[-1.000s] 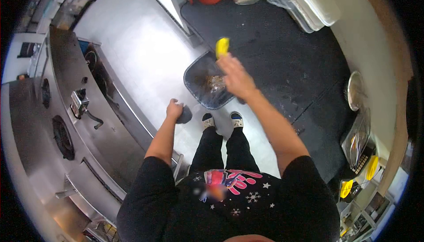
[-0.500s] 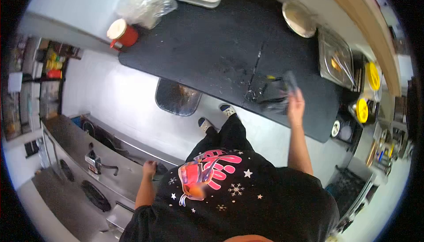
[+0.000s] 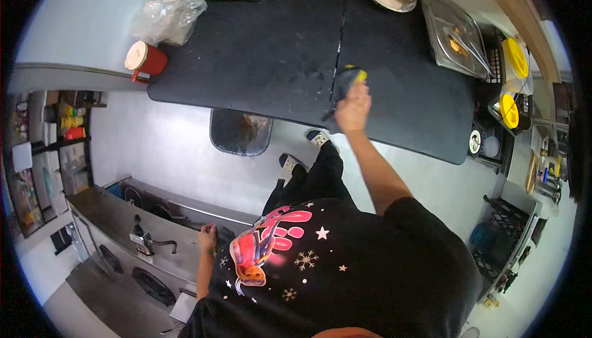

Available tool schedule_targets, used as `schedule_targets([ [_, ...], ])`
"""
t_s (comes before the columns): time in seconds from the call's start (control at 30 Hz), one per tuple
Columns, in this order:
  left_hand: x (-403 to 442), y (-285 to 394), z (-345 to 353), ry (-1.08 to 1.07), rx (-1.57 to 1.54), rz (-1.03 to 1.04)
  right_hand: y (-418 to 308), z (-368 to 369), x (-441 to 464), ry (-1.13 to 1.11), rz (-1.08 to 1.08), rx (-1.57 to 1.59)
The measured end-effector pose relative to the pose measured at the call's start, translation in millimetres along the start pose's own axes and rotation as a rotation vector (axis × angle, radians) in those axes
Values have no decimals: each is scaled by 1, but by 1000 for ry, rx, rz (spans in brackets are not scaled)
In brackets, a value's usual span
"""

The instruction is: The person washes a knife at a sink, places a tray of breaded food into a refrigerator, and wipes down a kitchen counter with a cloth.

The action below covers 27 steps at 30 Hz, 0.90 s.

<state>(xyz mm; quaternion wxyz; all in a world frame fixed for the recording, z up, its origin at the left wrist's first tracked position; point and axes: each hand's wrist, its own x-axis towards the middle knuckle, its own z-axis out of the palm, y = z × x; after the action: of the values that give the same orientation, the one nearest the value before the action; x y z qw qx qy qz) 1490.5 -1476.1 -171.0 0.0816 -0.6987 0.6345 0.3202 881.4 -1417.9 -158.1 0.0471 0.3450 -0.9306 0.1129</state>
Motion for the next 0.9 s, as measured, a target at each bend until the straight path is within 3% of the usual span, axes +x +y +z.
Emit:
schedule_targets([
  [0.23, -49, 13, -5, -100, -315, -178, -172, 33, 22, -126, -260, 197],
  [0.3, -44, -24, 9, -64, -293, -167, -204, 39, 20, -131, -357, 253],
  [0.4, -57, -13, 2, -37, -225, -182, -241, 38, 7, -94, -571, 422],
  [0.47, -58, -1, -4, -39, -187, -157, -260, 28, 3, -285, -629, 766],
  [0.5, -55, -5, -3, -46, -178, -122, -271, 20, 1, -184, -580, 965],
  [0.53, -49, -8, -3, -57, -167, -80, -271, 11, -2, -423, -364, 1159],
  [0.67, -10, -39, 9, -34, -223, -74, -213, -31, 28, -393, -114, 1466],
  [0.73, -9, -15, -2, -33, -185, -111, -146, -41, 51, -9, -162, 1256],
  [0.77, -5, -9, -3, -20, -149, -59, -110, -74, 58, -55, 25, 1242],
  [0.83, 9, -11, 1, -41, -123, -74, -30, -73, 79, 245, 99, 980],
  [0.87, 16, -10, 4, -48, -111, -86, 20, -49, 89, 293, 148, 943],
  [0.9, 3, 26, -8, -20, -75, -60, 52, -47, 96, 371, 186, 775],
])
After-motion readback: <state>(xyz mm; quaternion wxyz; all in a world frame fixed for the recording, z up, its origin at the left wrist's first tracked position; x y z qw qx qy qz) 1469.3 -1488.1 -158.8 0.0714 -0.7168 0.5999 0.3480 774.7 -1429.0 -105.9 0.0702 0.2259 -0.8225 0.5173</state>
